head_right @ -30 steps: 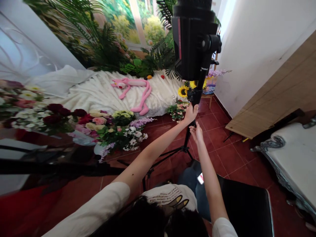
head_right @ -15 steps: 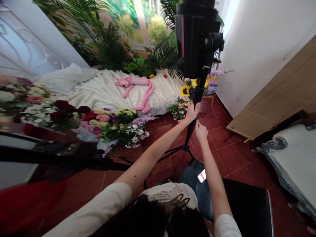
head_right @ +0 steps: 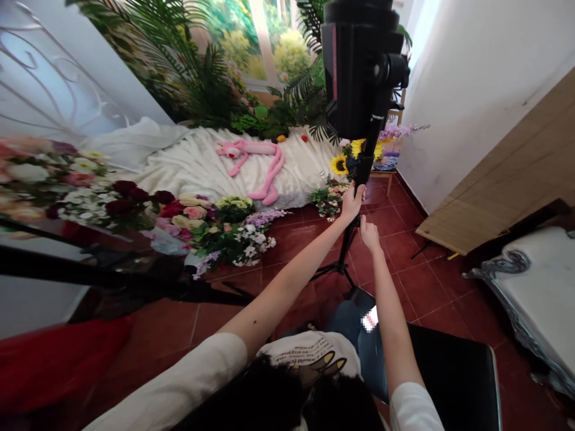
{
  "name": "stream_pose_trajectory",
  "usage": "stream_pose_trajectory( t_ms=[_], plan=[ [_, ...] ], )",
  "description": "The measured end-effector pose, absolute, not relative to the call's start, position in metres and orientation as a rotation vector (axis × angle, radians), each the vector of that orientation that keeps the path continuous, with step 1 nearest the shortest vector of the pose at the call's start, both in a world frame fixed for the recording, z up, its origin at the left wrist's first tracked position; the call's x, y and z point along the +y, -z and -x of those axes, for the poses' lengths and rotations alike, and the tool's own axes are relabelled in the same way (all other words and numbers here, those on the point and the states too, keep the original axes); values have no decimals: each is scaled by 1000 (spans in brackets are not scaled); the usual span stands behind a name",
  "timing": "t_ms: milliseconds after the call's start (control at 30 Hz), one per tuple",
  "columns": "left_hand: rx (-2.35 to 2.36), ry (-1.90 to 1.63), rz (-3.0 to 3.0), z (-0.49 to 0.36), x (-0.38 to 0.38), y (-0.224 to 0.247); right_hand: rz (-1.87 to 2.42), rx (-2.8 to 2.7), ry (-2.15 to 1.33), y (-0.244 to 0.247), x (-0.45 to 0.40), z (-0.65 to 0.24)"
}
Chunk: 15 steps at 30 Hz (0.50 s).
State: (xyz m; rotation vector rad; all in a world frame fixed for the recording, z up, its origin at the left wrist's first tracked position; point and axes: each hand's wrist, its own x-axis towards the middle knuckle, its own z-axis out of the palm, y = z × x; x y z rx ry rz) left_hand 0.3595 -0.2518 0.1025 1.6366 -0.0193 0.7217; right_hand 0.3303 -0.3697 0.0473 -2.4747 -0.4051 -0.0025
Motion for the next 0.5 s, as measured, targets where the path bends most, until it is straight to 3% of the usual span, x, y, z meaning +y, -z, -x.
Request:
stream_pose_trajectory(
  t_ms=[500],
  plan=[
    [-38, -694, -1766, -325, -249, -32, 2276, -328, 19, -35, -367, -336]
  ],
)
